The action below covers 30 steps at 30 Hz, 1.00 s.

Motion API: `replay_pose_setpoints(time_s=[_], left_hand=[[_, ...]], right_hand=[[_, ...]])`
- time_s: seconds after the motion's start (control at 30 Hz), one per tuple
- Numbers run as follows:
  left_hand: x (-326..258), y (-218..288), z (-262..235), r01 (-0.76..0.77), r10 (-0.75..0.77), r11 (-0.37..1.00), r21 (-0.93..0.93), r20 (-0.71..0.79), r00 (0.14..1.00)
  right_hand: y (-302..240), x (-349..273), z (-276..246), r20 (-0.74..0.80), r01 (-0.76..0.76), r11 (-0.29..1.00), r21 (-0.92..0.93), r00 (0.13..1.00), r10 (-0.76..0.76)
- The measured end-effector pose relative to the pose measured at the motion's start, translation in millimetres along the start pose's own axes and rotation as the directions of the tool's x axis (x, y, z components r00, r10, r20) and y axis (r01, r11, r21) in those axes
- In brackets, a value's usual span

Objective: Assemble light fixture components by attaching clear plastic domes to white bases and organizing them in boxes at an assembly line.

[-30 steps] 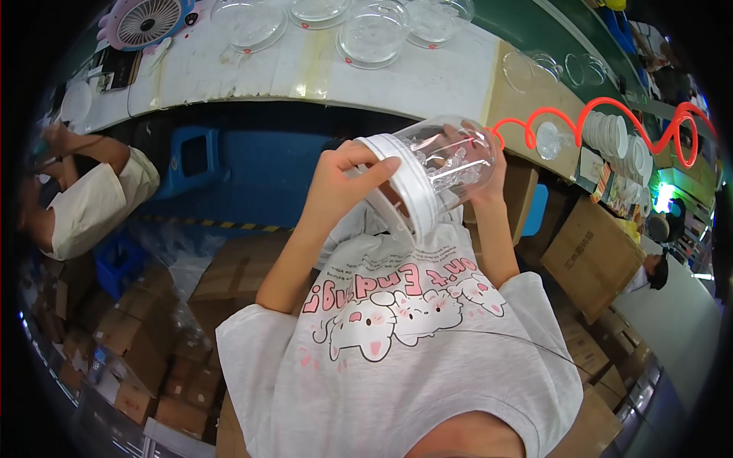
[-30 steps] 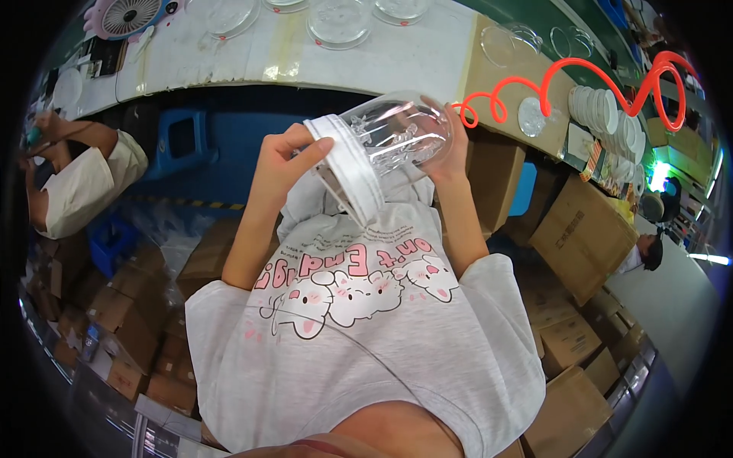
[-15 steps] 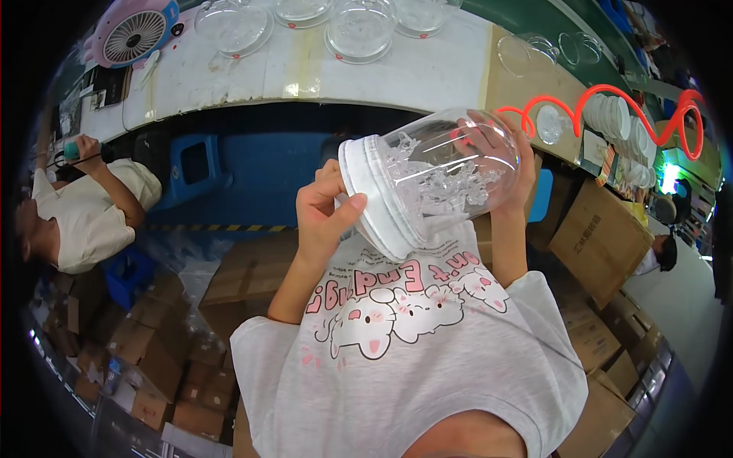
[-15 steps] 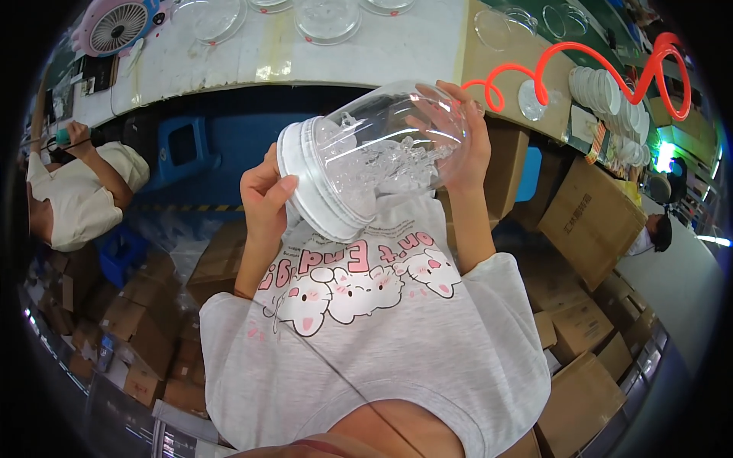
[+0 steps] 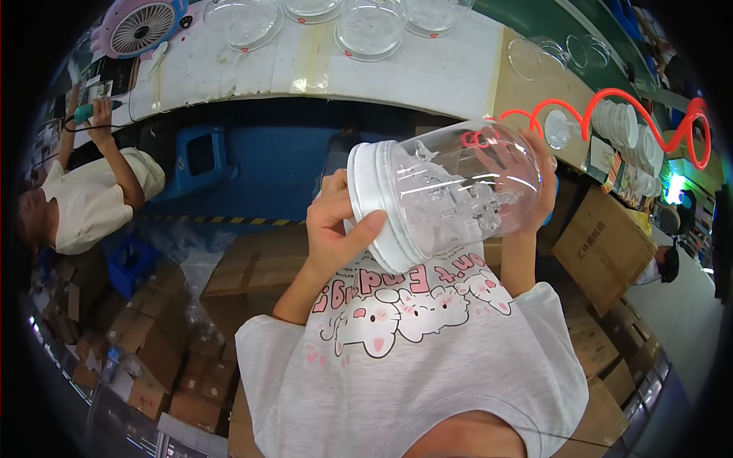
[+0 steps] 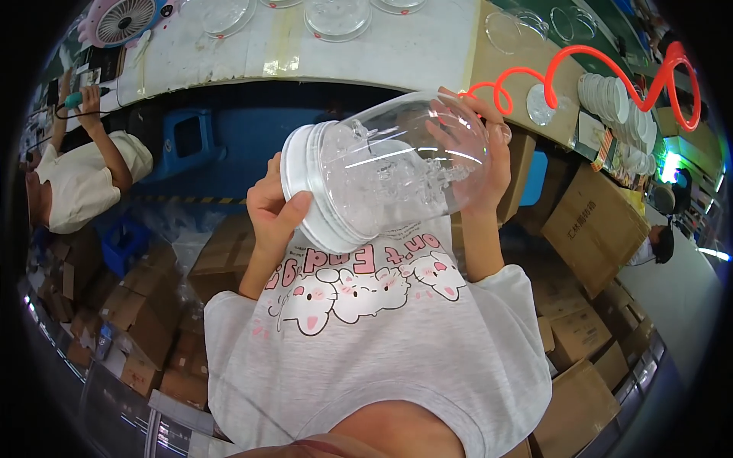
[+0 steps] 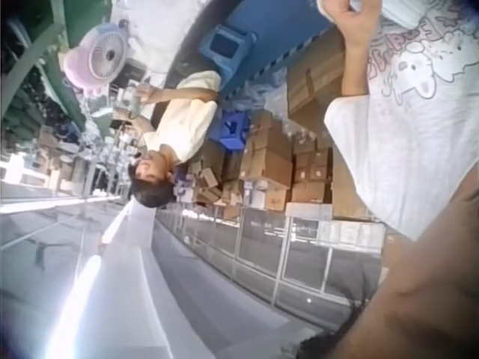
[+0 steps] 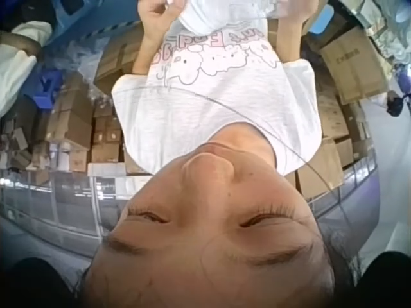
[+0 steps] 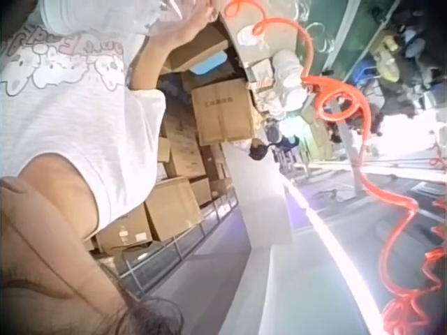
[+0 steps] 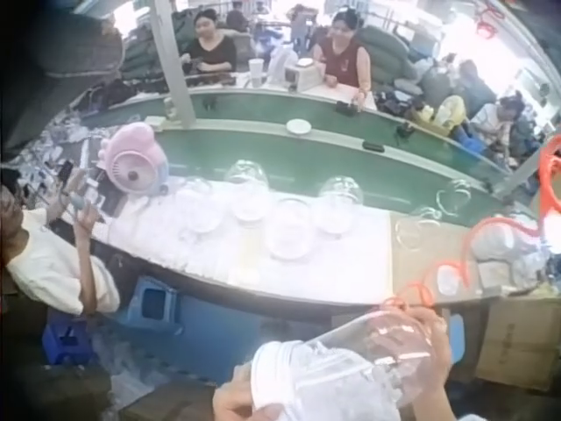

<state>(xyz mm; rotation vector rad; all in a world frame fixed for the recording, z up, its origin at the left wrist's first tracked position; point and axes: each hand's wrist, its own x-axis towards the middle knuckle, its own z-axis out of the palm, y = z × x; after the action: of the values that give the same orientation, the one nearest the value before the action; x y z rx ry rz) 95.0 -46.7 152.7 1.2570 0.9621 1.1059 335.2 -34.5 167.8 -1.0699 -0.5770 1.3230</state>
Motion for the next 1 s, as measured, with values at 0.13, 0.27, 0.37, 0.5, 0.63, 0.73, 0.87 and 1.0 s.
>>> replay_pose_setpoints(time_s=[0.13,0.27,0.37,0.5,0.63,0.73,0.87,1.0], left_hand=[[-2.4,5.5,1.9,-0.110,0.106,0.992,0.067,0.062,0.993],[-1.6,9.2,6.2,-0.124,0.118,0.990,0.070,0.081,0.990],[-0.7,5.7,8.8,-0.121,0.118,0.991,0.053,0.060,0.991],[0.9,3.1,8.8,-0.097,0.094,0.994,0.054,0.054,0.994],[2.6,1.0,10.5,-0.107,0.106,0.993,0.048,0.027,0.994],[1.9,2.1,9.7,-0.069,0.068,0.995,0.071,0.020,0.997],[4.3,-0.9,10.2,-0.067,0.062,0.994,0.089,0.061,0.996],[4.3,-11.9,18.0,-0.135,0.136,0.991,0.017,-0.148,0.980]], right_hand=[[-0.5,-2.7,-7.9,0.045,0.037,0.997,0.069,0.998,-0.040],[3.5,-3.7,-12.7,0.026,0.016,0.992,0.126,0.999,-0.020],[10.1,-4.7,-16.0,0.007,-0.017,0.985,0.171,1.000,0.016],[12.0,-3.2,-18.6,-0.015,-0.027,0.979,0.200,0.999,0.031],[10.6,-0.1,-19.7,0.023,-0.027,0.977,0.213,0.999,0.023],[8.4,1.0,-15.8,0.037,-0.016,0.977,0.213,0.999,0.008],[9.8,5.3,-14.1,0.014,-0.027,0.984,0.179,1.000,0.025],[19.6,17.5,-22.3,0.038,-0.108,0.980,0.169,0.994,0.103]])
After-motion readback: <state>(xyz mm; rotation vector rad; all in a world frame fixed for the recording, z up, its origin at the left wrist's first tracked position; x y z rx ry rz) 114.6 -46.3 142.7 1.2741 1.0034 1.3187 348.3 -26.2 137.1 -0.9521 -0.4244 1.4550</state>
